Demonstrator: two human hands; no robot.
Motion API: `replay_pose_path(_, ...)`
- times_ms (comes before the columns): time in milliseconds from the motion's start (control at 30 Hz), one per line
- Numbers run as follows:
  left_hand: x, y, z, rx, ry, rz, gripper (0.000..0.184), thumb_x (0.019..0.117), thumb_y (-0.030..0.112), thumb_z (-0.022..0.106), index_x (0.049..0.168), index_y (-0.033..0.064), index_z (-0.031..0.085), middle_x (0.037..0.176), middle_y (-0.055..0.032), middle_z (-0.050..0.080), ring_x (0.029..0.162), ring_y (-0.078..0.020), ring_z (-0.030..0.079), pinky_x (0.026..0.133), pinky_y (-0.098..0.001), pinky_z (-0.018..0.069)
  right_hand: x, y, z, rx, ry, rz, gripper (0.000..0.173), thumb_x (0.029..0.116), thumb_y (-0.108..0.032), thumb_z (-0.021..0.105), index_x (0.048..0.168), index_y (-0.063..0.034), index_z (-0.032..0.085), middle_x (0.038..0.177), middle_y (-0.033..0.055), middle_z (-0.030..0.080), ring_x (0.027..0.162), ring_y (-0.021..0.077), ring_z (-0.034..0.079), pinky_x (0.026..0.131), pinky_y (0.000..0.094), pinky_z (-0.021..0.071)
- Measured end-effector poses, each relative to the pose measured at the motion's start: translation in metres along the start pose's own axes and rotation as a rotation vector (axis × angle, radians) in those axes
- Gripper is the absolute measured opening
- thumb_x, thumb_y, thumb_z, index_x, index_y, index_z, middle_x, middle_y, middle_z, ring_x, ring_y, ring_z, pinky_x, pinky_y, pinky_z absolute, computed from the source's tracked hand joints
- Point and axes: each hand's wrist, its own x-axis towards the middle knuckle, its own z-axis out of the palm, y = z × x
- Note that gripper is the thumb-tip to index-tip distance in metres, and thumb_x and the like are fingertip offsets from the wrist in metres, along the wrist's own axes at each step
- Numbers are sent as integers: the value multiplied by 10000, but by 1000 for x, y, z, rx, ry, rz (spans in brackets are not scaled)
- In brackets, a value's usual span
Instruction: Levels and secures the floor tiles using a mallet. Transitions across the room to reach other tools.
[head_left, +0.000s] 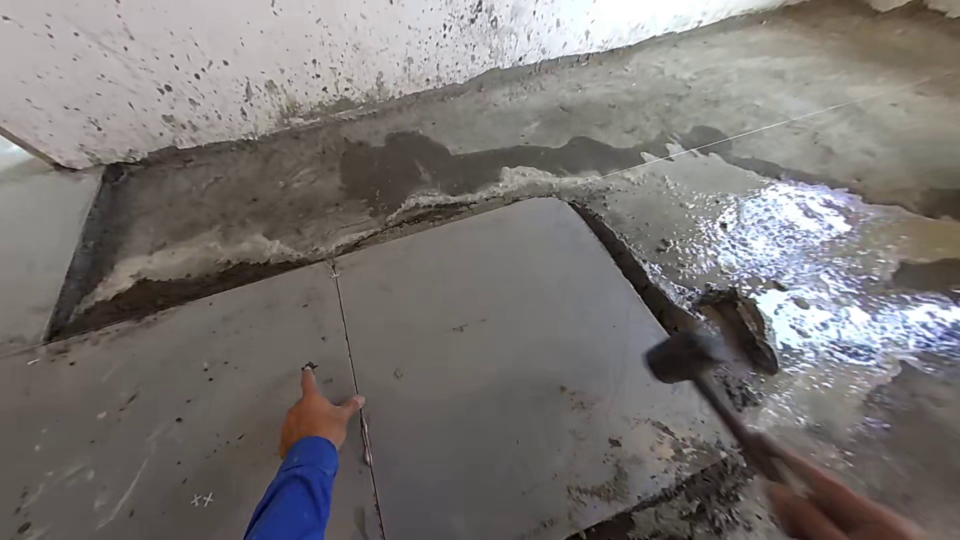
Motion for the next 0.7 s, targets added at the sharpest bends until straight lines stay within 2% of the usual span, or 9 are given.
replay_pose_path(133, 4, -3, 3, 27, -41, 13, 1187, 772, 564, 858, 1653, 184, 159, 1218, -221, 703, 1135, -395, 685, 974, -580, 533, 35, -41, 73, -132, -202, -219, 536, 1047, -253, 562, 1565, -156, 467, 784, 119, 695, 584, 222, 622, 581, 458, 557)
replay_pose_path(200, 4, -4, 3, 22, -41, 6, 1190, 762, 574, 861, 1651, 189, 169, 1210, -219, 707, 1128, -393, 690, 966, -583, 537, 58, -59, 117, -207, -268, -377, 512, 1049, -278, 543, 1555, -213, 493, 826, 97, 717, 626, 219, 647, 622, 461, 573)
replay_pose_path(267, 4, -4, 2, 12, -37, 3, 1198, 750, 577, 869, 1650, 204, 172, 1205, -216, 708, 1119, -391, 692, 959, -586, 539, 78, -74, 159, -289, -333, -496, 510, 1065, -315, 499, 1570, -252, 468, 951, 120, 745, 766, 255, 711, 733, 482, 605)
replay_pose_path(333, 3, -3, 1, 7, -33, 3, 1206, 739, 575, 875, 1650, 215, 172, 1189, -207, 715, 1112, -389, 695, 948, -585, 544, 93, -90, 188, -392, -467, -476, 532, 1085, -354, 433, 1613, -314, 375, 1033, 149, 725, 896, 305, 714, 828, 516, 585)
replay_pose_path(367, 2, -2, 0, 3, -32, 4, 1212, 735, 576, 877, 1651, 216, 168, 1194, -205, 713, 1113, -389, 695, 945, -586, 546, 97, -97, 197, -433, -506, -470, 536, 1086, -365, 417, 1618, -330, 358, 1036, 159, 718, 910, 324, 710, 825, 532, 579)
replay_pose_path(500, 2, -1, -4, -4, -40, 19, 1209, 744, 553, 880, 1655, 223, 158, 1233, -192, 701, 1131, -391, 685, 939, -602, 546, 93, -101, 218, -490, -494, -534, 520, 1087, -365, 411, 1606, -328, 387, 973, 179, 707, 817, 358, 711, 704, 553, 582)
replay_pose_path(567, 2, 0, -4, 11, -47, 14, 1202, 747, 562, 874, 1654, 237, 157, 1227, -177, 707, 1122, -371, 693, 936, -589, 551, 93, -103, 220, -534, -531, -525, 525, 1090, -371, 393, 1614, -353, 357, 999, 178, 703, 840, 363, 711, 717, 563, 577)
replay_pose_path(667, 3, -1, -3, 10, -48, 26, 1186, 749, 544, 876, 1650, 229, 171, 1228, -181, 705, 1120, -377, 692, 933, -590, 553, 87, -96, 226, -468, -440, -603, 496, 1086, -348, 431, 1581, -316, 439, 928, 163, 706, 749, 335, 707, 645, 535, 580)
replay_pose_path(700, 4, -1, -3, 12, -44, 29, 1175, 754, 542, 872, 1648, 228, 177, 1224, -178, 707, 1116, -375, 695, 929, -587, 556, 87, -95, 228, -472, -442, -598, 500, 1086, -346, 430, 1585, -322, 432, 932, 166, 707, 753, 337, 707, 647, 537, 578)
